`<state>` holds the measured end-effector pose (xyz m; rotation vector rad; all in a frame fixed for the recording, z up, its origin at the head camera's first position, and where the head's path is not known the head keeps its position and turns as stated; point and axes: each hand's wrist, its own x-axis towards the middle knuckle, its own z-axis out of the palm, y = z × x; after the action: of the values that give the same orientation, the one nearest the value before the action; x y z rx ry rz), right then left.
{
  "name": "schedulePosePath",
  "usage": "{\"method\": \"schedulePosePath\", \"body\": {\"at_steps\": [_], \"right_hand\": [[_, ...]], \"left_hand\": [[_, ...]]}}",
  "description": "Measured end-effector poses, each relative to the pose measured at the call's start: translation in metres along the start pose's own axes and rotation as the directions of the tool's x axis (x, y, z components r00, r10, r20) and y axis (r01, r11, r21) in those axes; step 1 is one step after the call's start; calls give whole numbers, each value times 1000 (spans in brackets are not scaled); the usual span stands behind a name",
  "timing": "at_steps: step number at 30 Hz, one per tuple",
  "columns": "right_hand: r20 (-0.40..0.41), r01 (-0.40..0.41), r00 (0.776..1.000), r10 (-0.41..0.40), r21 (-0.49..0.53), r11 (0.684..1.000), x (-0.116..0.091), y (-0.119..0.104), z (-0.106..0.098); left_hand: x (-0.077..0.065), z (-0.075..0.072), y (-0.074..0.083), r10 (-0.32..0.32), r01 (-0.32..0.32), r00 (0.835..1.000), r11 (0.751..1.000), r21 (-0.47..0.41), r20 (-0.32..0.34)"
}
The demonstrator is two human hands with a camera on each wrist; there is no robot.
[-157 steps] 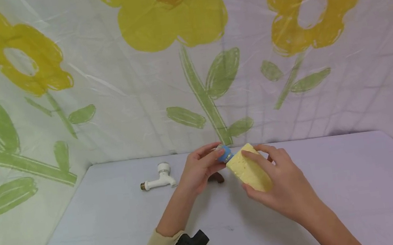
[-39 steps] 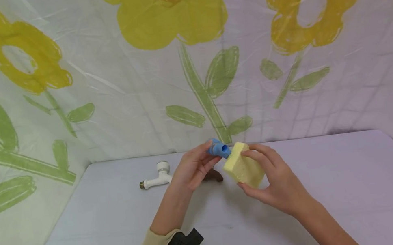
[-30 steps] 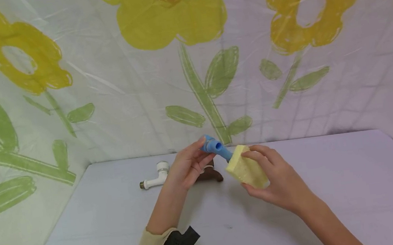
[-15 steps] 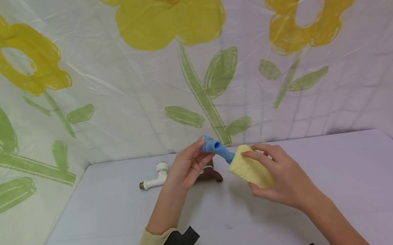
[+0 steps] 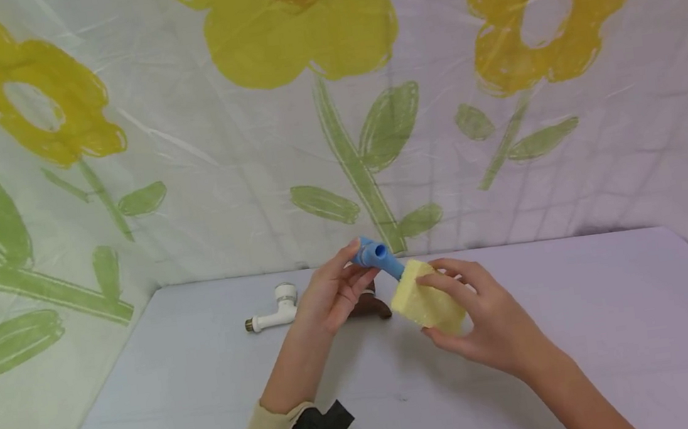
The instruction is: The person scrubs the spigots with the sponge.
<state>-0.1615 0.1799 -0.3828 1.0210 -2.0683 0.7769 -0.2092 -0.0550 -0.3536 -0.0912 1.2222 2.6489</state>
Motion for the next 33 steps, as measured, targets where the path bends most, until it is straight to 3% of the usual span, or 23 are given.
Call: {"method": "schedulePosePath", "body": {"at_steps": [8,24,33], "right_hand": [[25,-27,999,27,-9,1000,-4,9,-2],[-7,-117,993,118,65,991,-2,0,-5],[-110,-77,990,86,89,993,1,1,2]], "left_hand": [[-2,-3,8,0,0,1000,1000,-6,18],[-1,-3,3,-57,52,985,998,33,165],[-3,1,-5,-47,18,975,991,134,219]]}}
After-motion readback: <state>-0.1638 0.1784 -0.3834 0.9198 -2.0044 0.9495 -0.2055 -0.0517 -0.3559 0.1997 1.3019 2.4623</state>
